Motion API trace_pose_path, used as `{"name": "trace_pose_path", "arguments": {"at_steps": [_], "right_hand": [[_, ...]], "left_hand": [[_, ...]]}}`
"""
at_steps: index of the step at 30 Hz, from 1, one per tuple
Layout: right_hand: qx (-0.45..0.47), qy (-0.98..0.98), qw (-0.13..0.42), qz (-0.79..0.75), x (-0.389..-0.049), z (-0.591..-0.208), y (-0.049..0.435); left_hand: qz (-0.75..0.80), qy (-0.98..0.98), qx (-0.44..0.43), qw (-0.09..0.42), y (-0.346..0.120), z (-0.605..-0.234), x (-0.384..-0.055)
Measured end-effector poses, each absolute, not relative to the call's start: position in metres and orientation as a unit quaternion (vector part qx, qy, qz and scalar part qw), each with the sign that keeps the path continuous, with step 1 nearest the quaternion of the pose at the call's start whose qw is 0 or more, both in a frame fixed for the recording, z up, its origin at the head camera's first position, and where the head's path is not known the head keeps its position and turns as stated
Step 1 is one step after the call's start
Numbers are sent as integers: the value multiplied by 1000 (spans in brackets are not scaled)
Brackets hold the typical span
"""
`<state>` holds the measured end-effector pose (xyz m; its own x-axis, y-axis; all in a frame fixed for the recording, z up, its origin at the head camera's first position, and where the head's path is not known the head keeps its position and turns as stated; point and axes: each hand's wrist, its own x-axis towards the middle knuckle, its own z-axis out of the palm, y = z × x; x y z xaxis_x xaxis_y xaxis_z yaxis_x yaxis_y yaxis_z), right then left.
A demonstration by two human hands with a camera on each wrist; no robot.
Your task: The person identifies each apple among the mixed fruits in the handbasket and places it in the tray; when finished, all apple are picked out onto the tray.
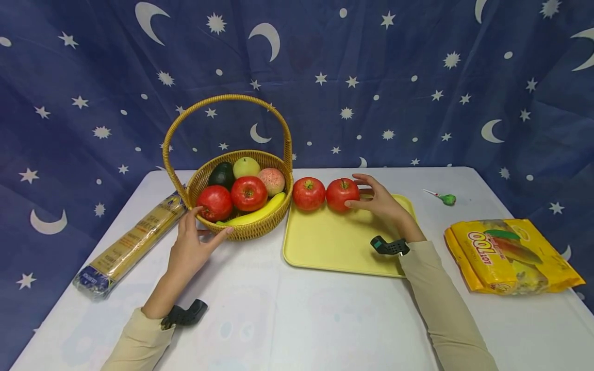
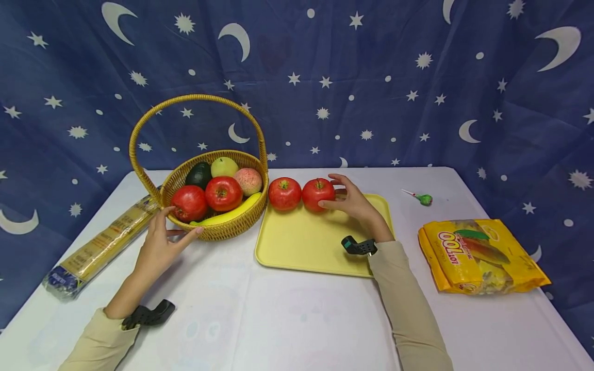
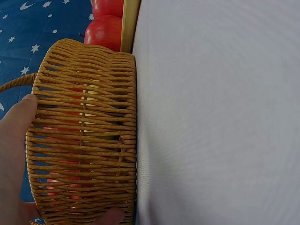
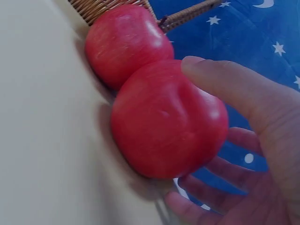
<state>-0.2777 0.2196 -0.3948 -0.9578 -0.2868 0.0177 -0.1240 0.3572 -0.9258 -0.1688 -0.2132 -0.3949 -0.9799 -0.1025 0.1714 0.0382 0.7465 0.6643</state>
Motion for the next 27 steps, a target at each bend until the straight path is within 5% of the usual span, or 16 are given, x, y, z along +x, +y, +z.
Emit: {"name": "trace_pose_path", "arguments": {"at_steps": [27], "right_hand": [[-194,818,41,-540,-268,-366,223]], "left_hand": [[-354,-930,20,94,-213,-395,-169]]}}
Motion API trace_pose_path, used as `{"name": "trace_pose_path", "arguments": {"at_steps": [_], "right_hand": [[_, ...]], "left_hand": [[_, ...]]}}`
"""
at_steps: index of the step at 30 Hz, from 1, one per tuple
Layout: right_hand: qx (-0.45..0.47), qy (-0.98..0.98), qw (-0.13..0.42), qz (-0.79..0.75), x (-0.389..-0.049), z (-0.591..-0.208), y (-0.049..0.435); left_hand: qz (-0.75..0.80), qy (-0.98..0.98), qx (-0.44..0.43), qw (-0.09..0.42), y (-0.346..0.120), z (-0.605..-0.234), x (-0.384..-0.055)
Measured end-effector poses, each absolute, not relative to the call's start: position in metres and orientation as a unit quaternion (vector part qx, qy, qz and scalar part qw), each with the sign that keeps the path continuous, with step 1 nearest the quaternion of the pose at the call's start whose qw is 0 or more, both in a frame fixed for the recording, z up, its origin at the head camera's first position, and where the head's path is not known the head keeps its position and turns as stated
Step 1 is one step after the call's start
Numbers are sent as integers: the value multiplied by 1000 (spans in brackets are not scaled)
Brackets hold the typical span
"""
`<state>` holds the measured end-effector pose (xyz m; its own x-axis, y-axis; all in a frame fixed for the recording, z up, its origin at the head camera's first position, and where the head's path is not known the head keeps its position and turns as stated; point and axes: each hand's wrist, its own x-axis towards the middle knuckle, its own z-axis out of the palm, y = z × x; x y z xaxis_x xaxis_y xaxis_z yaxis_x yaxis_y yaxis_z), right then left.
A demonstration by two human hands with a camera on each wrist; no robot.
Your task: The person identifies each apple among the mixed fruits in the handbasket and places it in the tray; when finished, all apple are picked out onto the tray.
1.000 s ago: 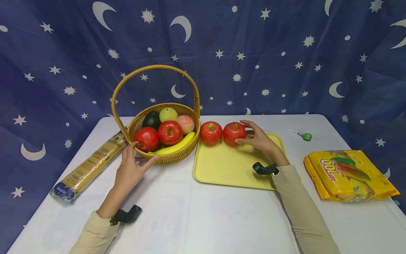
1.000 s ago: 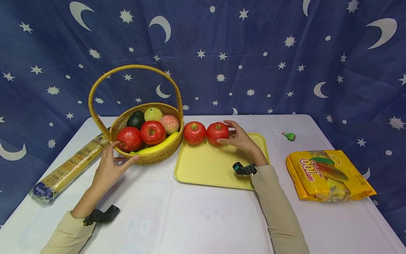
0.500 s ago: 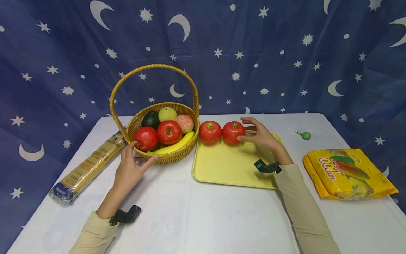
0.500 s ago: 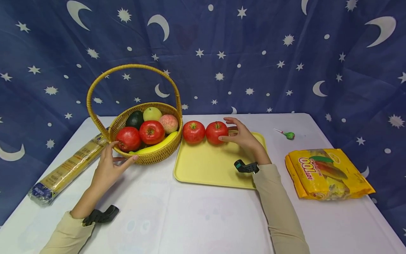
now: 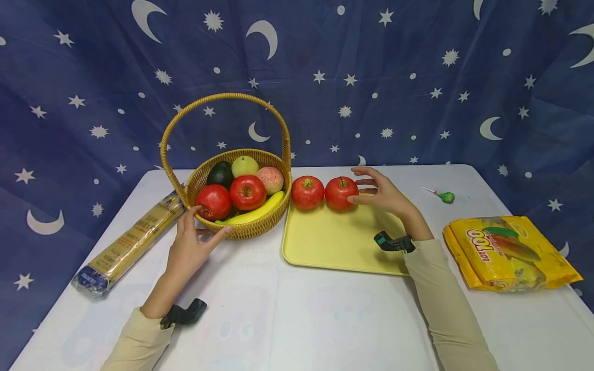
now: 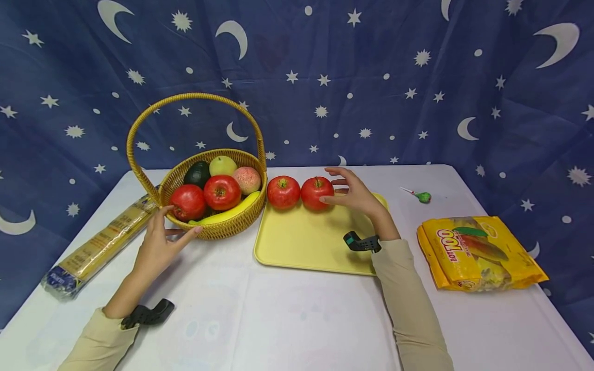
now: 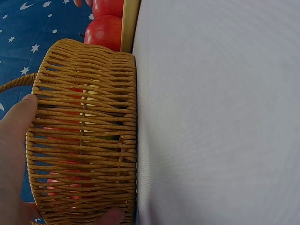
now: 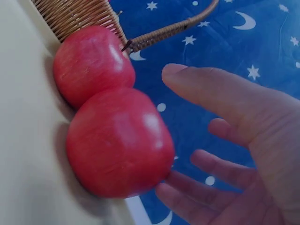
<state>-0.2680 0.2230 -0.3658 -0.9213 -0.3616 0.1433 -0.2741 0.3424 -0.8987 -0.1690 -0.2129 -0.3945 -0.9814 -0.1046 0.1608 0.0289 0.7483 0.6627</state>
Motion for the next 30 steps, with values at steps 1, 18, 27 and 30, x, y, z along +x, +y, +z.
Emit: {"name": "trace_pose_path", "arguments": {"at_steps": [1,18,27,30], "right_hand": [[-201,817,39,-539,-267,-364,222],[-265,798,21,-541,-260,-350,210],[-274,800,21,-533,-256,-347,202],[-277,803,20,-527,-253,-346,200]], "left_hand": [[-354,-930,20,94,-213,-394,-169],[-353,-931,23,93,-214,-393,-169],[-356,-929,22,98,-215,-394,-169],[-358,-928,19,97,-215,-395,-168]]}}
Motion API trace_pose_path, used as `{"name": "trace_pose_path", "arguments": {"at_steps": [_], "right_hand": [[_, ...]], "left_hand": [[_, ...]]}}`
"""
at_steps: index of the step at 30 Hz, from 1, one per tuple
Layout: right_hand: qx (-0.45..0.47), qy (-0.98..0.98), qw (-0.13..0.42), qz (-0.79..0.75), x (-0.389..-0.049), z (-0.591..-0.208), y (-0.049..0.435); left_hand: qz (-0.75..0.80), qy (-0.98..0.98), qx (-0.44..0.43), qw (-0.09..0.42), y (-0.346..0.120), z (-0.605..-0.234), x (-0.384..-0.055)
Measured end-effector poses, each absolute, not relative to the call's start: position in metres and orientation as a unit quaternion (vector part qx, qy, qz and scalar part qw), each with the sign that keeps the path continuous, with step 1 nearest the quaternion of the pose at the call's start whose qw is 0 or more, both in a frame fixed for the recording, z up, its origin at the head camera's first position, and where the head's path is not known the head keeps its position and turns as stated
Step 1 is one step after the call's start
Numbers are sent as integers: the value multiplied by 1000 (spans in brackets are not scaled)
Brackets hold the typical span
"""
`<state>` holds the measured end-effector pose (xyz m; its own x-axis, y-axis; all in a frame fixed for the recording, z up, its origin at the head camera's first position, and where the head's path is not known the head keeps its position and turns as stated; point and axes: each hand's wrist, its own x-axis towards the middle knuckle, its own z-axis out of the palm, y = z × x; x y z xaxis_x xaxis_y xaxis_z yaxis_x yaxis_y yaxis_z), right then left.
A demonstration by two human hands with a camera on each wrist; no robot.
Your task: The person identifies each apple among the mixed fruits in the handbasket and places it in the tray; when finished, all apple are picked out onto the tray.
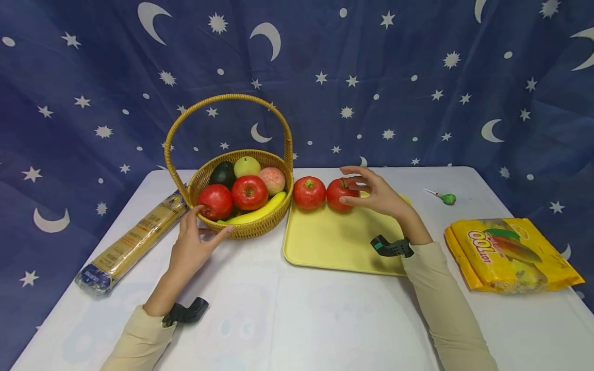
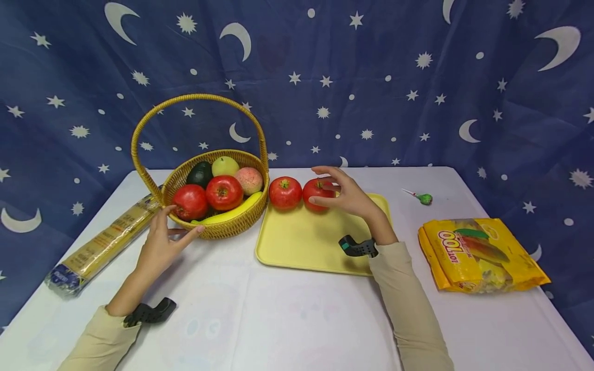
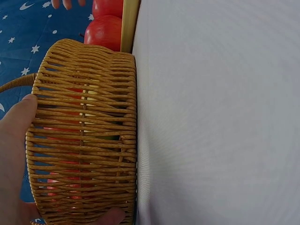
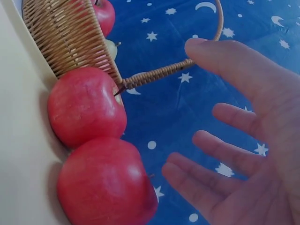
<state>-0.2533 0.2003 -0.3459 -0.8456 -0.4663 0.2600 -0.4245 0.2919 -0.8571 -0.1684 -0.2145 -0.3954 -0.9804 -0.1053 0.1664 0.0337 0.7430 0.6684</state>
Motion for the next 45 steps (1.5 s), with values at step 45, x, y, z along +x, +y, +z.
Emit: {"name": "trace_pose_path", "arguments": {"at_steps": [45], "right_hand": [[-373,766,77,-518,-262,-339,123]], "left_hand": [[-354,-929,10,110,-213,-397,-169]]}}
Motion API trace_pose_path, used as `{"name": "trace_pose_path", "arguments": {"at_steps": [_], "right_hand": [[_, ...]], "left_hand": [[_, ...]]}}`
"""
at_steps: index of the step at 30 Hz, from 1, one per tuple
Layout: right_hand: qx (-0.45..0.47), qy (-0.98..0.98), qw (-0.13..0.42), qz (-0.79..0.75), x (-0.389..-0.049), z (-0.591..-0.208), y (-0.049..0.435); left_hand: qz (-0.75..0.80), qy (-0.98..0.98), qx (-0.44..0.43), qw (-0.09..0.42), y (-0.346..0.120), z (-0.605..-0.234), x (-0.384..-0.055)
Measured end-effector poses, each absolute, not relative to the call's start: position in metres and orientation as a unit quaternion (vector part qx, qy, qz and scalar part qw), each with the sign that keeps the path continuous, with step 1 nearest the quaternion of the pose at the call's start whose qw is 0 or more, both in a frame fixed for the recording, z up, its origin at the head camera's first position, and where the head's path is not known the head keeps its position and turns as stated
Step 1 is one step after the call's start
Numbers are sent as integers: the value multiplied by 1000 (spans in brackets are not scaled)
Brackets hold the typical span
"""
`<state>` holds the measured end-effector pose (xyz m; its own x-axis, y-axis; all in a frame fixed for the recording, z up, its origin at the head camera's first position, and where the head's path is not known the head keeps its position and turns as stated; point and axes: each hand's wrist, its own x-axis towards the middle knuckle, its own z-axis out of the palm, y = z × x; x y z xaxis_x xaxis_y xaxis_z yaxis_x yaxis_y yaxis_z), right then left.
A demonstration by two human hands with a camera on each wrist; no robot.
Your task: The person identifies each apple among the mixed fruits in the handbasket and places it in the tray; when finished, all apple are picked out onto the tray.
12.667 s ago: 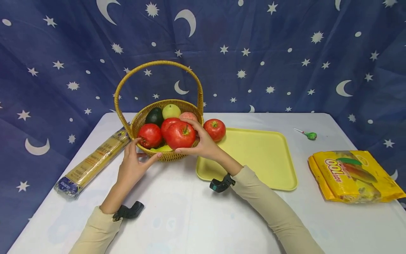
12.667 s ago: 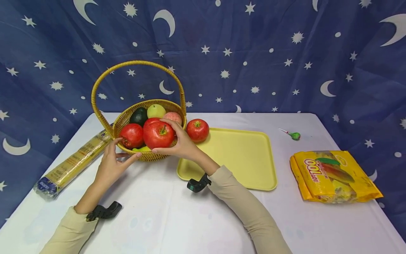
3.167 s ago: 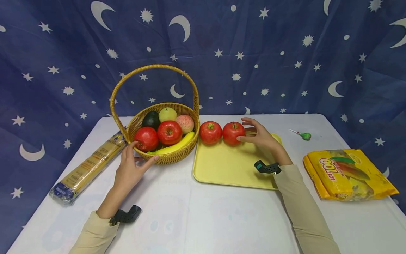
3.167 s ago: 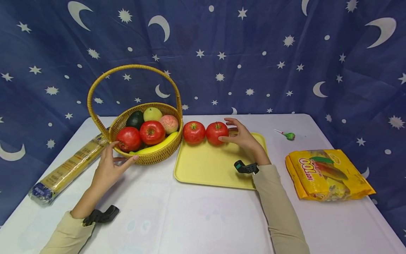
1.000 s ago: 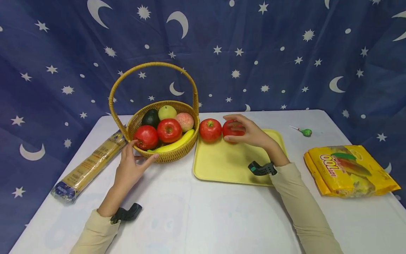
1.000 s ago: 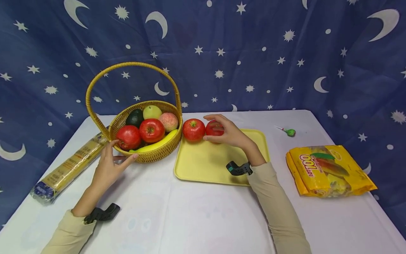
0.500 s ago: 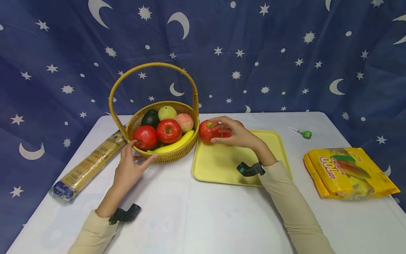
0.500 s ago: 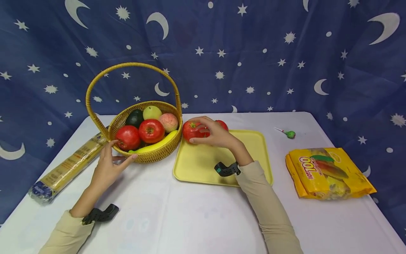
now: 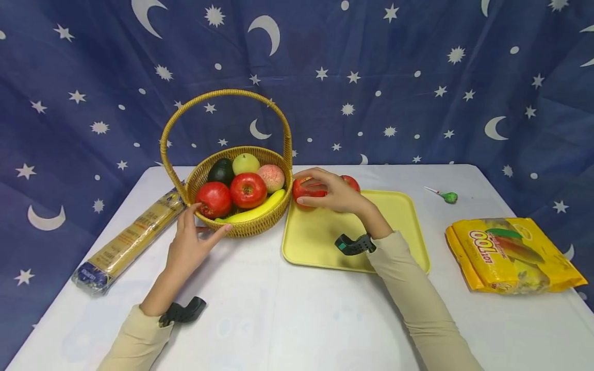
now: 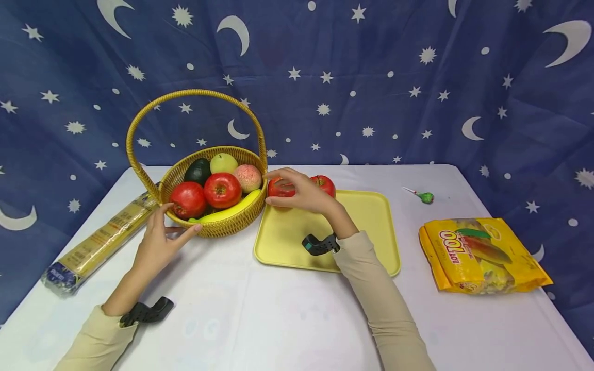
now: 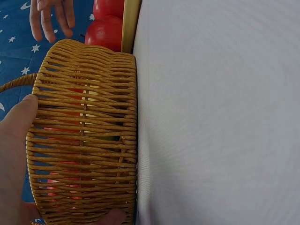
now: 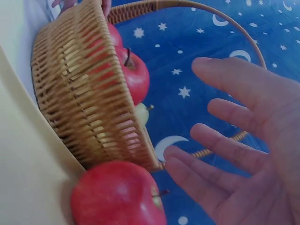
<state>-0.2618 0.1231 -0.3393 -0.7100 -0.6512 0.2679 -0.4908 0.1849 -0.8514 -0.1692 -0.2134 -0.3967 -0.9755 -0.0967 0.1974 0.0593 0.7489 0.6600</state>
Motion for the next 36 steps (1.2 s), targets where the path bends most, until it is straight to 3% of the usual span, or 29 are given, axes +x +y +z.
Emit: {"name": "trace_pose_path", "arguments": {"at_steps": [36], "right_hand": [[-409,735,47,-539,-274,-364,49]], "left_hand": [[-352,-931,20,97,-215,-399,-171]]}}
